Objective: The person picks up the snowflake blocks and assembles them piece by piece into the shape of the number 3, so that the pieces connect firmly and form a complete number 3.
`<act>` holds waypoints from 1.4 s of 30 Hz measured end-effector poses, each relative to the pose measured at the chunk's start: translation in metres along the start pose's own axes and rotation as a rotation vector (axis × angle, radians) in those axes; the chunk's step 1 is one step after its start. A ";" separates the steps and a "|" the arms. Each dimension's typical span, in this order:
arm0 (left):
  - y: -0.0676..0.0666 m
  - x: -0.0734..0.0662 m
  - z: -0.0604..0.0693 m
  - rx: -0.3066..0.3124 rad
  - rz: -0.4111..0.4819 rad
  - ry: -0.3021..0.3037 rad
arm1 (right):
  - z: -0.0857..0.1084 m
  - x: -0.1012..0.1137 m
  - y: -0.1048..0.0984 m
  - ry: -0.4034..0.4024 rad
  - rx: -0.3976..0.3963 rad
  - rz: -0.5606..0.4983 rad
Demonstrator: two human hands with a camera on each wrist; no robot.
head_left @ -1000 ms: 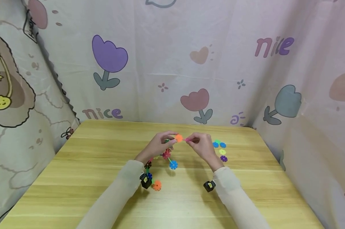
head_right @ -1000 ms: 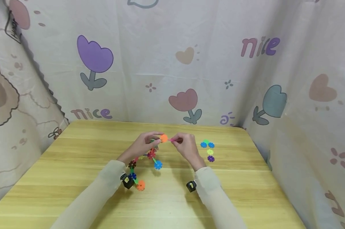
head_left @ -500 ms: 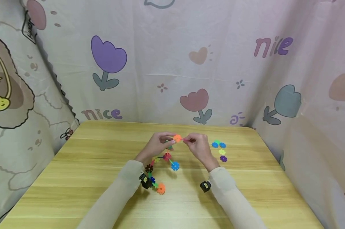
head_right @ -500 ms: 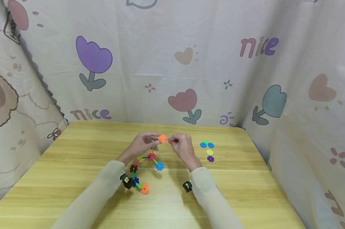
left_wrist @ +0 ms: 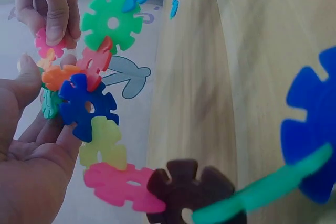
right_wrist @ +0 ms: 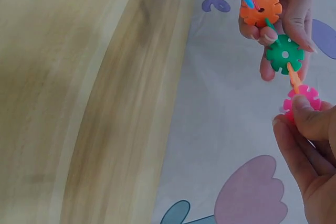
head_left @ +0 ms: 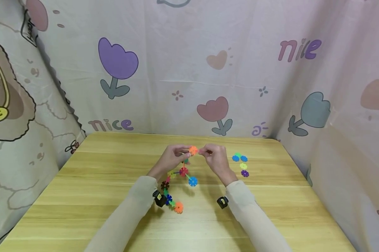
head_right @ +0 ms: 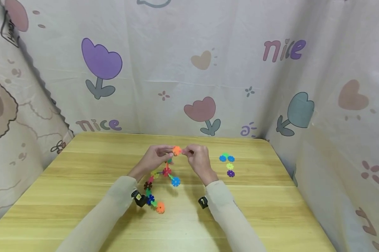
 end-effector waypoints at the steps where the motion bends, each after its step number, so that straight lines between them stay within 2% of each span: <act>1: 0.000 -0.002 0.000 0.002 -0.002 0.004 | -0.001 0.000 -0.001 0.001 -0.003 0.002; 9: 0.005 -0.016 -0.001 0.055 0.003 0.008 | -0.007 0.003 -0.009 -0.029 -0.021 -0.023; 16: 0.007 -0.020 -0.005 0.098 -0.006 0.033 | -0.009 0.003 -0.009 -0.061 -0.005 -0.042; 21: 0.010 -0.022 -0.005 0.101 -0.043 0.059 | -0.010 0.002 -0.009 -0.050 0.025 -0.057; 26: 0.007 -0.019 -0.004 0.075 -0.069 0.064 | -0.007 -0.007 -0.014 0.027 0.093 -0.032; 33: -0.004 -0.018 -0.002 0.010 -0.065 0.051 | -0.001 -0.032 -0.041 0.198 0.139 0.053; 42: -0.013 -0.016 0.002 -0.044 -0.055 0.040 | 0.022 -0.069 -0.073 0.359 0.312 0.207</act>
Point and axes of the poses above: each hand's wrist, its own z-axis away from the middle knuckle, its own y-axis out of the palm, x = y × z, the point moved 8 cm from there along -z, towards the middle knuckle, and after that the axes turned 14 degrees about -x, right-handed, at the moved point
